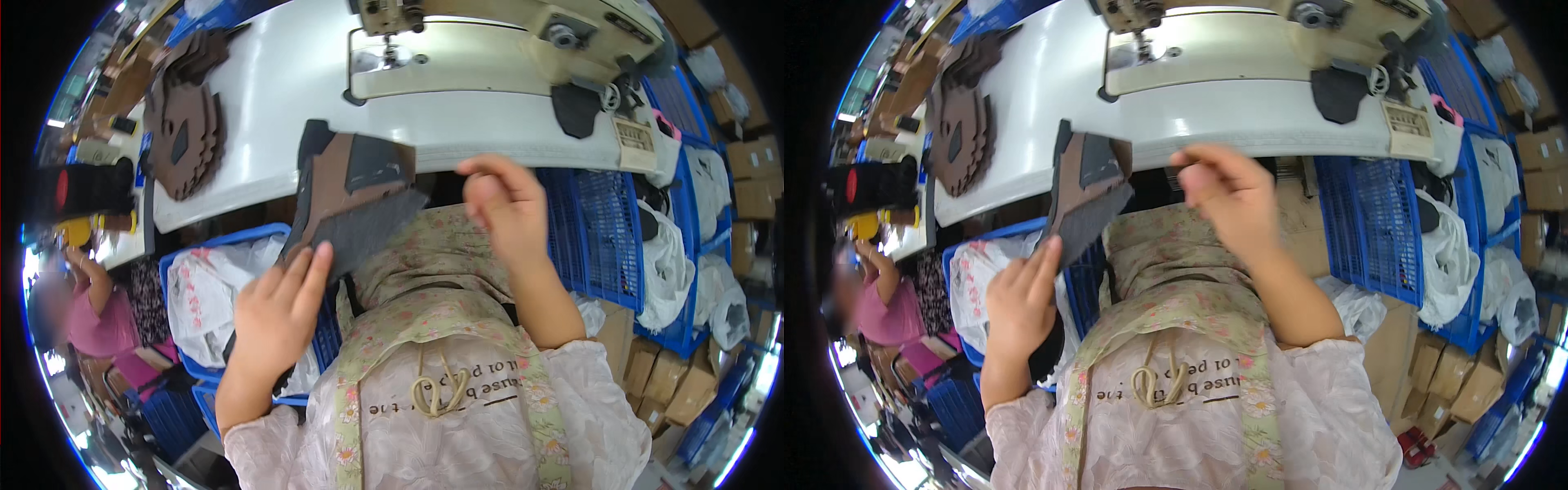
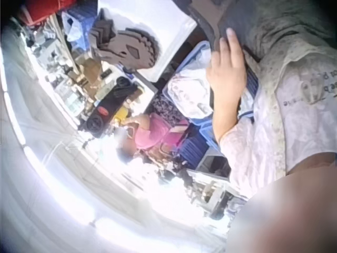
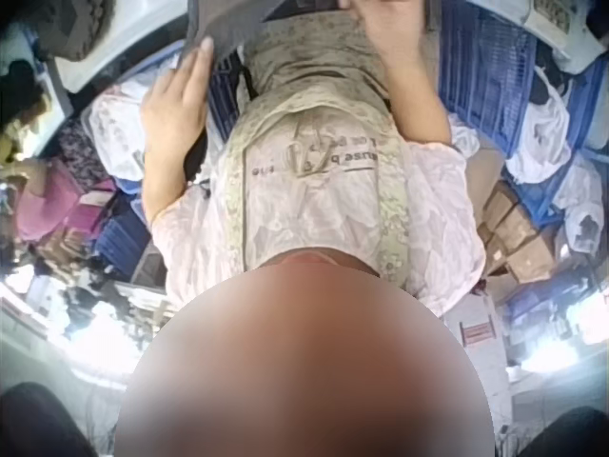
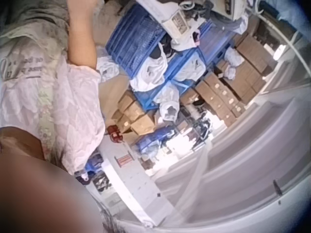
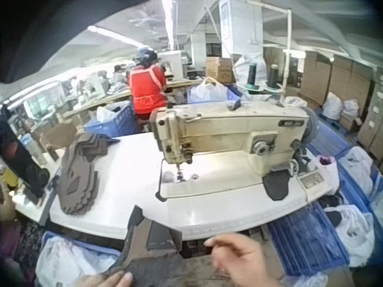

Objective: The recorder uses a heavy-duty industrial sewing machine to stitch together layers of a dark brown and black leather shoe upper in a factory setting.

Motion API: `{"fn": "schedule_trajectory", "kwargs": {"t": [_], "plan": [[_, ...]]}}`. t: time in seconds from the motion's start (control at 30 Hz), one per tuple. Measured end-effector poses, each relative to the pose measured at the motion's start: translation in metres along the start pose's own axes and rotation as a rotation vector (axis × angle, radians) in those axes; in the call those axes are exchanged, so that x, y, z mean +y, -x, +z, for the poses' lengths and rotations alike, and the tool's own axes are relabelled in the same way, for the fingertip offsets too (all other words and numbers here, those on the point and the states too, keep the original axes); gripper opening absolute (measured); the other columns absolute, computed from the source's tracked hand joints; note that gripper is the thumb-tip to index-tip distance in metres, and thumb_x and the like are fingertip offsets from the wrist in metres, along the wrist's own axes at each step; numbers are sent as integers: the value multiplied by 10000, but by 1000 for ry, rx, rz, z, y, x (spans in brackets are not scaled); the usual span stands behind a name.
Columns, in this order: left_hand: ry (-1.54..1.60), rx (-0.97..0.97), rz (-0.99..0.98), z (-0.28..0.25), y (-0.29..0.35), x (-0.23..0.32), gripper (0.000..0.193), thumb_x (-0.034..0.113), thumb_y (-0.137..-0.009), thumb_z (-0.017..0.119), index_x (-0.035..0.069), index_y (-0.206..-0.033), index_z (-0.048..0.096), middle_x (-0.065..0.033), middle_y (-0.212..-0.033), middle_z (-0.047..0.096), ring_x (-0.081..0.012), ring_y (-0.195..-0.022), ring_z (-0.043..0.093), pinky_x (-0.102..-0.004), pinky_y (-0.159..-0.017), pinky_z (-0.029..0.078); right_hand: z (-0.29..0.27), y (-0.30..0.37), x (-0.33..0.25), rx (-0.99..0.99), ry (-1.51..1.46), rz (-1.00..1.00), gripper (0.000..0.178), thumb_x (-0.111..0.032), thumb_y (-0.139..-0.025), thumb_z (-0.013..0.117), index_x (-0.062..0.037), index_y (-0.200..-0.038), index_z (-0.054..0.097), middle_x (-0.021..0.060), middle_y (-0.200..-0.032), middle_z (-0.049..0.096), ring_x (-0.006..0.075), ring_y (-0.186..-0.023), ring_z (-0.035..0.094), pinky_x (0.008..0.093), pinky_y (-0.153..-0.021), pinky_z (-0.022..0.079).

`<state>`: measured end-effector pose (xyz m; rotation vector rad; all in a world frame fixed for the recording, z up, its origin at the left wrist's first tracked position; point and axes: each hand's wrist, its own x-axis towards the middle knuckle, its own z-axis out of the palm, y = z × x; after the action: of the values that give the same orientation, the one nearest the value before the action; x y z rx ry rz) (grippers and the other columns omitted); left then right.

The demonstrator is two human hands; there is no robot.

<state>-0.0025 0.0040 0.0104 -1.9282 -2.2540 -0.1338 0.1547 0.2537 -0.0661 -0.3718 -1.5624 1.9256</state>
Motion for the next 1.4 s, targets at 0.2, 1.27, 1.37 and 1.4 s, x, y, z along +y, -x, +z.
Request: {"fn": "schedule_trajectory", "kwargs": {"t": [0.2,1.27,1.37,1.4], "plan": [[355,433,-436,-28,1,-59,391,23,-878,560,13,-1266,607,-206,-1051,688,-354,-1007,661,-350,-873,496,18,-8,-23,-124,73,-212,460,-285,-942,679,58,-1230,571,62,-928,626,75,-699,529,190,-540,380],[1465,1663,-499,-65,-35,-164,250,10,-894,468,87,-1063,636,9,-805,557,-132,-699,510,-299,-608,403,174,21,-28,-562,1110,-927,386,-85,-763,765,-30,-1134,675,76,-779,633,243,-616,596,361,-543,463],[1441,1704,-525,-60,-44,-159,268,12,-901,456,84,-1089,633,7,-817,556,-129,-712,506,-296,-620,400,171,19,-28,-519,1190,-924,382,-92,-770,764,-45,-1139,679,63,-783,635,237,-612,591,362,-539,458],[1372,1721,-520,-59,-48,-158,290,16,-908,447,77,-1123,631,-7,-852,574,-139,-739,521,-299,-645,419,170,18,-29,-496,1228,-930,380,-100,-772,764,-57,-1141,682,54,-781,634,233,-612,593,360,-536,457]]}}
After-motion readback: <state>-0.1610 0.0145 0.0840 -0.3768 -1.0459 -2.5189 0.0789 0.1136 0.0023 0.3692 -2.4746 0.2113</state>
